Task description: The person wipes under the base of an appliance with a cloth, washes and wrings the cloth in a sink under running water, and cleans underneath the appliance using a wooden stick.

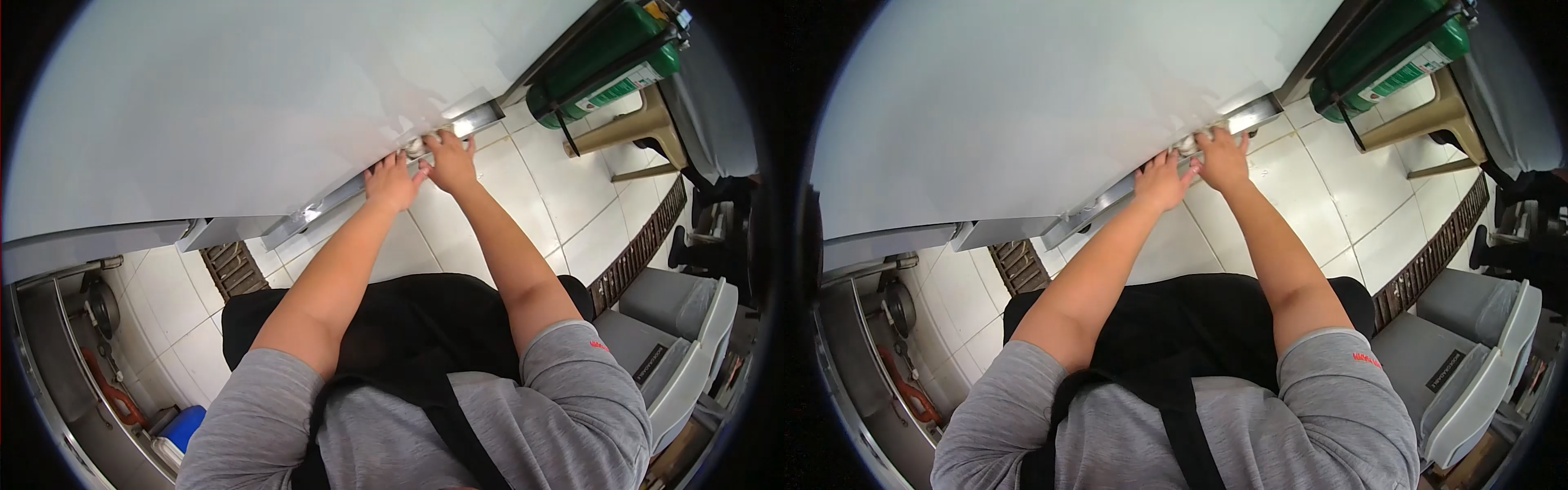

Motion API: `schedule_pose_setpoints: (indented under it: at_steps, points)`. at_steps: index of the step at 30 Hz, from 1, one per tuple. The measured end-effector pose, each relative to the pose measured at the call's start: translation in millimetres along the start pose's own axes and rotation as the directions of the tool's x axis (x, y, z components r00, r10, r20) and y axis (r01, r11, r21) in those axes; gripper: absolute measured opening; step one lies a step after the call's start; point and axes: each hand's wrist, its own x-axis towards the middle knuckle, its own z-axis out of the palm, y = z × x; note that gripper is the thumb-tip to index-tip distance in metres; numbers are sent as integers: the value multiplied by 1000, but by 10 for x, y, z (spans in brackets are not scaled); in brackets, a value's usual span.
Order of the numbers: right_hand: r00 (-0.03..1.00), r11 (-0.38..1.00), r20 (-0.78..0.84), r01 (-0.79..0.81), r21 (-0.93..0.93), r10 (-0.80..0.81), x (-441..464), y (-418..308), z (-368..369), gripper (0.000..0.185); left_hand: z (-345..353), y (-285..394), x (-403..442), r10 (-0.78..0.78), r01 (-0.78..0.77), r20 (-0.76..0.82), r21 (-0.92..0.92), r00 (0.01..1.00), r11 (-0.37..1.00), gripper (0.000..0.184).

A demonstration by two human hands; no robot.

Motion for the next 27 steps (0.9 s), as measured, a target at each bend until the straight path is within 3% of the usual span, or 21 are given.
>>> schedule_pose_setpoints:
  at_steps: [1,5,7,9,10,11,12,13,14,15,16,17,18,19,20,21,22,23,24,25,27]
  points:
    - [992,998,124,26,50,-32,9,-29,-22,48,20,-12,-25,6,-6,5,-3,1000,1000,64]
    - [973,987,193,104,120,-126,20,-165,-17,37,-20,-243,-269,4,-5,-32,-37,999,999,60]
    - [975,978,161,123,168,-150,10,-234,23,36,-27,-406,-425,10,-12,-51,-24,999,1000,57]
    - [992,870,52,78,487,-118,23,-265,157,32,-77,-536,-539,-18,7,-55,-199,998,980,49]
    - [997,833,-58,69,549,-44,-22,-308,219,29,-82,-583,-608,-14,2,-63,-190,998,982,49]
    - [997,831,-69,73,551,-41,-71,-392,297,29,-75,-621,-692,22,-67,-127,-367,992,928,45]
    - [962,430,-54,-69,900,267,-115,-515,372,26,-53,-642,-760,48,-145,-193,-528,980,837,42]
    - [857,-113,113,-65,992,502,-156,-652,384,23,-18,-653,-809,59,-156,-197,-523,979,838,42]
    - [727,-377,294,-53,925,621,-190,-827,303,22,14,-663,-858,0,-134,-181,-727,983,674,40]
    - [725,-375,285,-39,926,627,-225,-936,183,22,12,-651,-894,-52,-107,-147,-880,988,462,38]
    - [708,-578,415,-13,816,571,-266,-1027,67,21,-24,-609,-934,-38,-116,-151,-877,988,466,38]
    - [698,-748,526,21,663,486,-293,-1111,-54,20,-59,-554,-948,-201,22,3,-995,980,95,39]
    - [701,-747,514,39,664,494,-317,-1175,-86,20,-116,-502,-944,-284,117,207,-945,936,-305,40]
    - [786,-666,411,2,746,463,-349,-1226,-89,20,-206,-475,-920,-271,116,201,-947,941,-298,40]
    - [856,-571,312,-23,820,413,-398,-1279,-85,19,-310,-479,-892,-209,183,323,-846,923,-501,42]
    - [852,-569,307,-13,822,423,-456,-1363,-154,19,-401,-502,-868,-122,245,433,-696,893,-675,44]
    - [917,-369,179,-38,929,356,-537,-1472,-266,18,-274,-679,-772,31,213,249,-750,968,-626,51]
    - [964,-151,81,-43,988,254,-651,-1571,-383,18,-118,-822,-751,35,229,266,-747,963,-624,51]
    - [990,-46,23,-16,999,140,-760,-1673,-504,18,29,-974,-766,231,216,81,-722,970,-657,53]
    - [1000,47,-21,20,999,19,-873,-1786,-688,18,24,-1036,-859,400,217,-113,-693,909,-687,54]
    - [989,171,-30,56,984,-147,-1121,-1963,-1159,18,-185,-1060,-1032,556,253,-281,-672,783,-696,56]
